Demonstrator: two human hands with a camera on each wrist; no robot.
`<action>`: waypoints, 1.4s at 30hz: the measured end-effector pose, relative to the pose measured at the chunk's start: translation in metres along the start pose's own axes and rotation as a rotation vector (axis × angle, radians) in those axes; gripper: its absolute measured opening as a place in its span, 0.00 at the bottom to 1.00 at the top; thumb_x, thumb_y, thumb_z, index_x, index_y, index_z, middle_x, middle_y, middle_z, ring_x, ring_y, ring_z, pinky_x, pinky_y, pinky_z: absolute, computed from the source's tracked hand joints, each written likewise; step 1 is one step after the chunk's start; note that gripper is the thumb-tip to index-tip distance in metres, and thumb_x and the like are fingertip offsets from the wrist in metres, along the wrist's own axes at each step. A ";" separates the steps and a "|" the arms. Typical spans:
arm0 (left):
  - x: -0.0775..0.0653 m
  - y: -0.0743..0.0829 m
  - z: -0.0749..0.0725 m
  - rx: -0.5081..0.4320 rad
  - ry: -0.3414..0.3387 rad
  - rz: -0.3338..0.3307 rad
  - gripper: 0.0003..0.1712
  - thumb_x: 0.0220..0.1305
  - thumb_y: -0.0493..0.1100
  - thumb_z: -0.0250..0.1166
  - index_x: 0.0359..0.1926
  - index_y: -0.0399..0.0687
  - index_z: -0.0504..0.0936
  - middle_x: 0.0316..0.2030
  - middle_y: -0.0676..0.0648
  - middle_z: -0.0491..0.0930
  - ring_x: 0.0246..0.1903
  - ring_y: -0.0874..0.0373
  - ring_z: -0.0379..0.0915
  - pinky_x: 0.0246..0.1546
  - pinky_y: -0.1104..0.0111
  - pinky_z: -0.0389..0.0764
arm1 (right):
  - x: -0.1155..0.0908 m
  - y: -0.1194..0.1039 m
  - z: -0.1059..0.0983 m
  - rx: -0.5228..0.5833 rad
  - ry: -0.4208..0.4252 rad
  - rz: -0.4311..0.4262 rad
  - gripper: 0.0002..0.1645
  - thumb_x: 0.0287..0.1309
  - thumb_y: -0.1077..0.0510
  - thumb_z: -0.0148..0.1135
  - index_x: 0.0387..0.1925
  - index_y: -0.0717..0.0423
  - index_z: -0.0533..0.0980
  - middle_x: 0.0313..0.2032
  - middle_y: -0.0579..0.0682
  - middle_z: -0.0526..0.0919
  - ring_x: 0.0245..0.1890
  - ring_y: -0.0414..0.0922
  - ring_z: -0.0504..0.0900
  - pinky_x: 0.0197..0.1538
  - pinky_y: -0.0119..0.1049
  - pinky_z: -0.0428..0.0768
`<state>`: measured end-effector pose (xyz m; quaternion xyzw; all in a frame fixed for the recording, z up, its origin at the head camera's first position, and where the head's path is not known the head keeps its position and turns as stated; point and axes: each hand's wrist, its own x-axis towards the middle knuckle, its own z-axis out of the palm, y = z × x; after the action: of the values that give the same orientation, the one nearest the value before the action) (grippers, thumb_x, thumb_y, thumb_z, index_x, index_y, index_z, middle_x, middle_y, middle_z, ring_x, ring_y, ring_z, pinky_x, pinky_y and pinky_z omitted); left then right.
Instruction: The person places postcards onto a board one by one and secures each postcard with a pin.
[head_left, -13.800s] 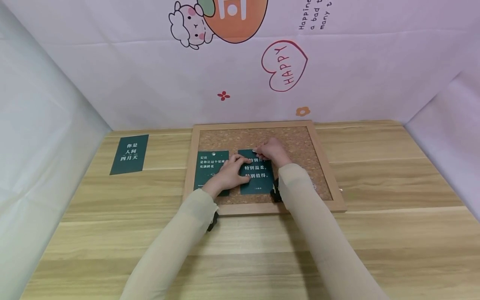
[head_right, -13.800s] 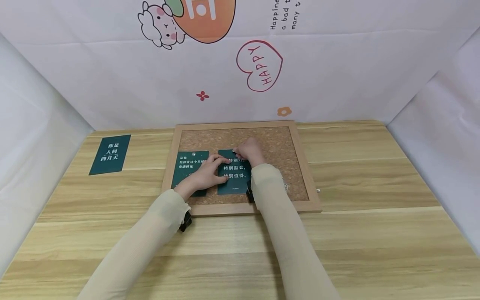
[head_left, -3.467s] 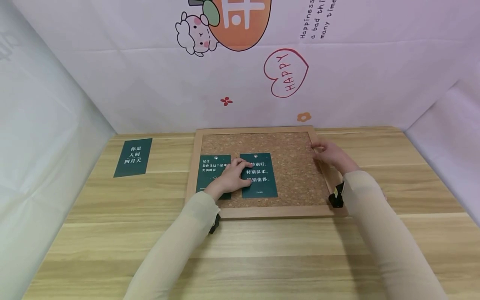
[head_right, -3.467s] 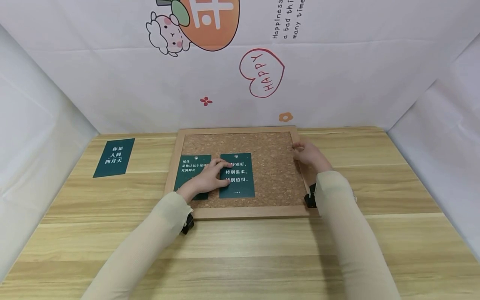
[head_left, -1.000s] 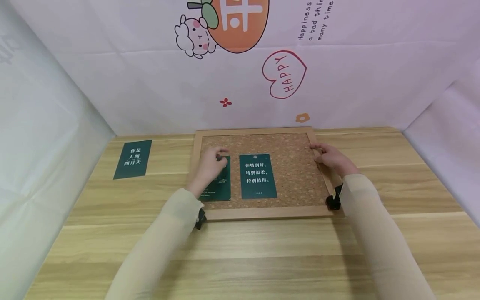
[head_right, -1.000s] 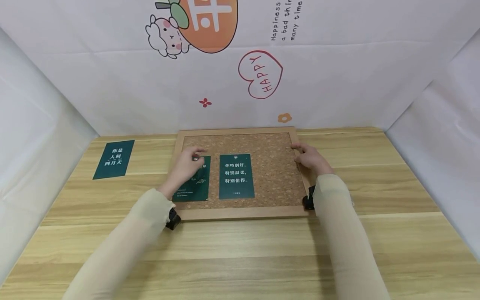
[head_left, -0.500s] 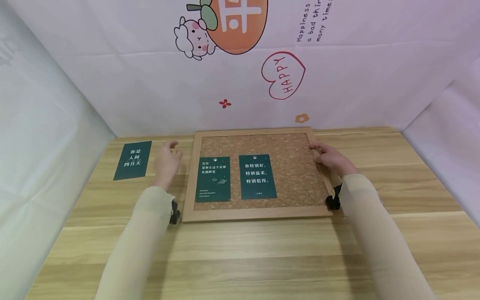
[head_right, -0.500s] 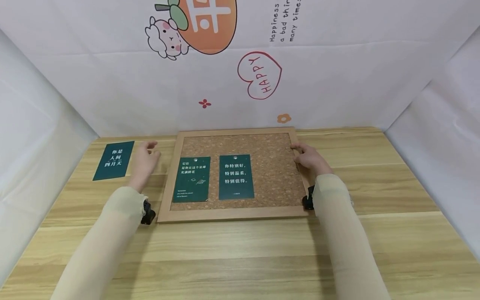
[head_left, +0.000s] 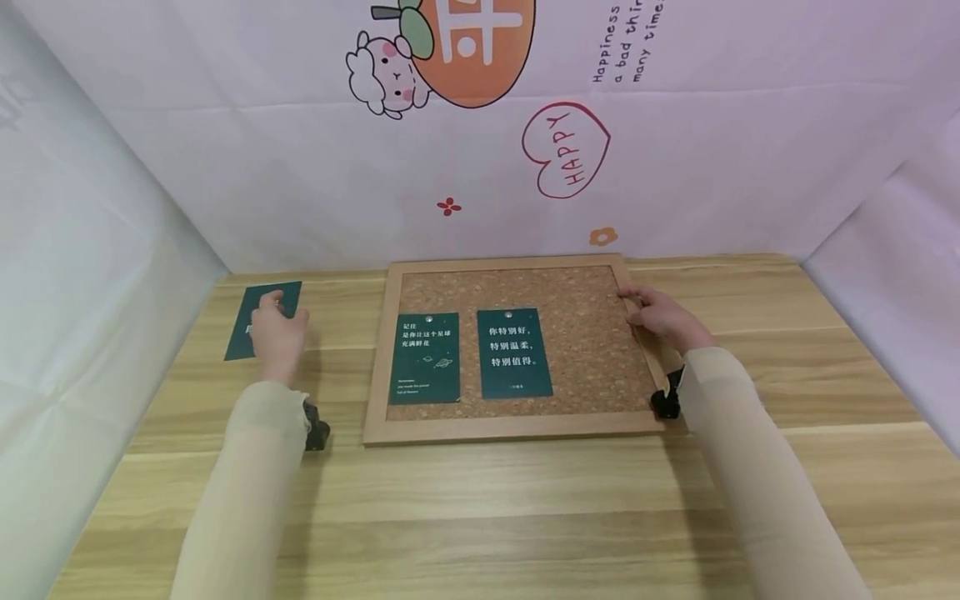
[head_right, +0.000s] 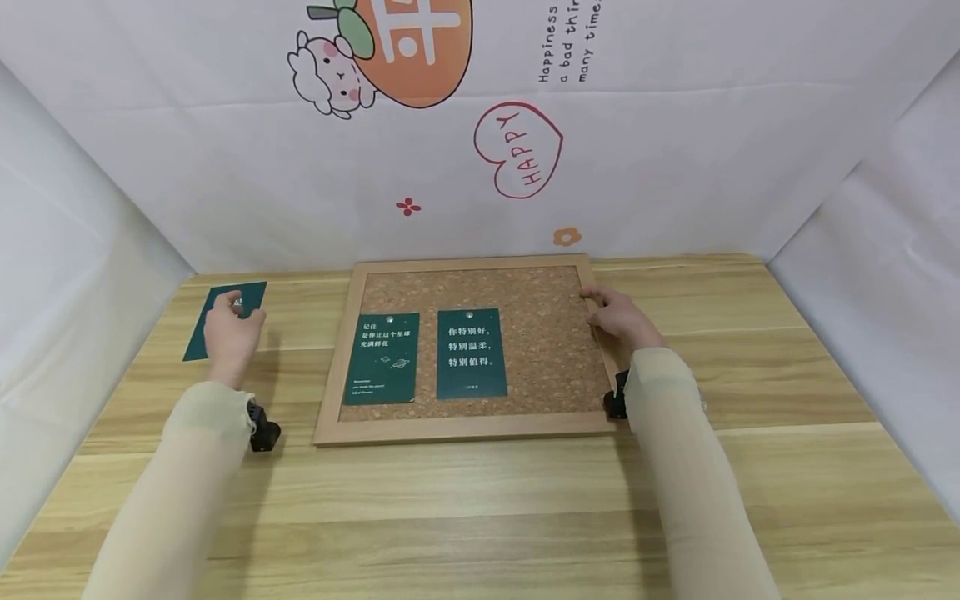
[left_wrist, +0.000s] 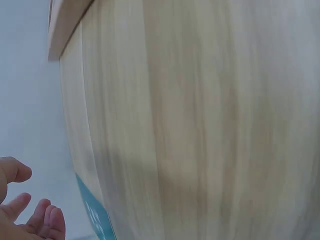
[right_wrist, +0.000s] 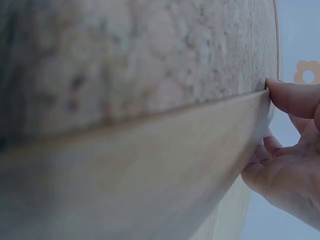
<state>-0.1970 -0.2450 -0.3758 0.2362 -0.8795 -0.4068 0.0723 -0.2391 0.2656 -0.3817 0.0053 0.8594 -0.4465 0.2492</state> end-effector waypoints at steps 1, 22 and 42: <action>0.001 -0.002 -0.003 0.003 0.010 -0.006 0.33 0.70 0.42 0.48 0.73 0.41 0.52 0.66 0.32 0.61 0.64 0.37 0.58 0.61 0.47 0.64 | 0.000 0.000 0.000 0.001 0.000 -0.002 0.35 0.72 0.63 0.40 0.75 0.58 0.44 0.73 0.67 0.28 0.73 0.65 0.29 0.71 0.63 0.42; 0.007 -0.036 -0.025 0.045 -0.043 -0.188 0.40 0.69 0.44 0.50 0.74 0.38 0.42 0.71 0.27 0.42 0.70 0.33 0.42 0.69 0.45 0.54 | 0.001 -0.003 0.000 -0.007 0.007 -0.016 0.34 0.71 0.65 0.40 0.74 0.60 0.45 0.73 0.67 0.28 0.73 0.63 0.28 0.72 0.61 0.43; 0.011 -0.047 -0.021 0.242 -0.070 -0.210 0.44 0.70 0.52 0.49 0.72 0.28 0.41 0.67 0.20 0.46 0.67 0.29 0.45 0.67 0.45 0.51 | -0.002 0.000 0.000 -0.015 0.007 -0.014 0.34 0.71 0.65 0.40 0.74 0.59 0.45 0.73 0.67 0.29 0.73 0.64 0.30 0.71 0.62 0.43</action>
<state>-0.1832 -0.2901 -0.3978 0.3197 -0.8945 -0.3110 -0.0305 -0.2379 0.2662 -0.3806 -0.0008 0.8636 -0.4418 0.2430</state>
